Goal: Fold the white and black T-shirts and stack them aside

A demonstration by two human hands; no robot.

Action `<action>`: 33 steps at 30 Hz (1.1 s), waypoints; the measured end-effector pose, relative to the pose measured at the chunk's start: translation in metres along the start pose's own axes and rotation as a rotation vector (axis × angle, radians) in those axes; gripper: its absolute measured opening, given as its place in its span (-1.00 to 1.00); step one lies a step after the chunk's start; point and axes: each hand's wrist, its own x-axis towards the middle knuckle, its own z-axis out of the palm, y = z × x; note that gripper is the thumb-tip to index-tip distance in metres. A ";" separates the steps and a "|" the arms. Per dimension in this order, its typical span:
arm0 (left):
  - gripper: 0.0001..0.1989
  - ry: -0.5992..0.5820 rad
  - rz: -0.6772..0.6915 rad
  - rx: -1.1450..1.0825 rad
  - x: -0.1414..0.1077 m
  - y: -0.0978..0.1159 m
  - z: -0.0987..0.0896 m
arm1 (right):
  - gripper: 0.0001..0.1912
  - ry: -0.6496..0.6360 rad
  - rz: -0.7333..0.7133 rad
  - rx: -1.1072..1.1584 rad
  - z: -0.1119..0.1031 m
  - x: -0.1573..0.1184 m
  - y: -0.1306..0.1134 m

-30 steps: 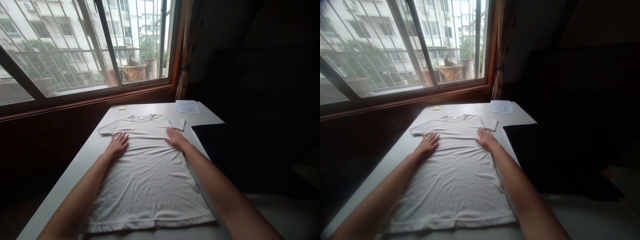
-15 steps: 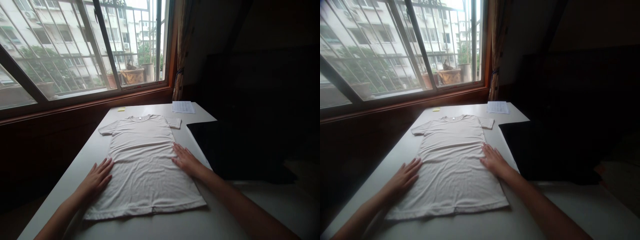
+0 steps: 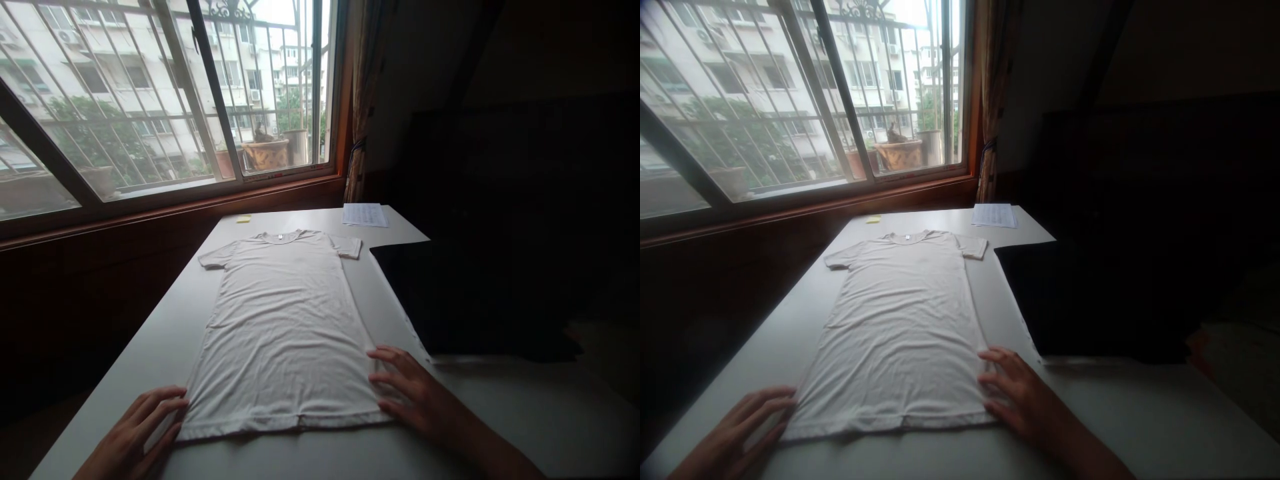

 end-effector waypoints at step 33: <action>-0.87 -0.058 0.061 -0.099 0.003 0.041 -0.009 | -0.92 -0.162 -0.016 -0.118 -0.022 -0.014 -0.030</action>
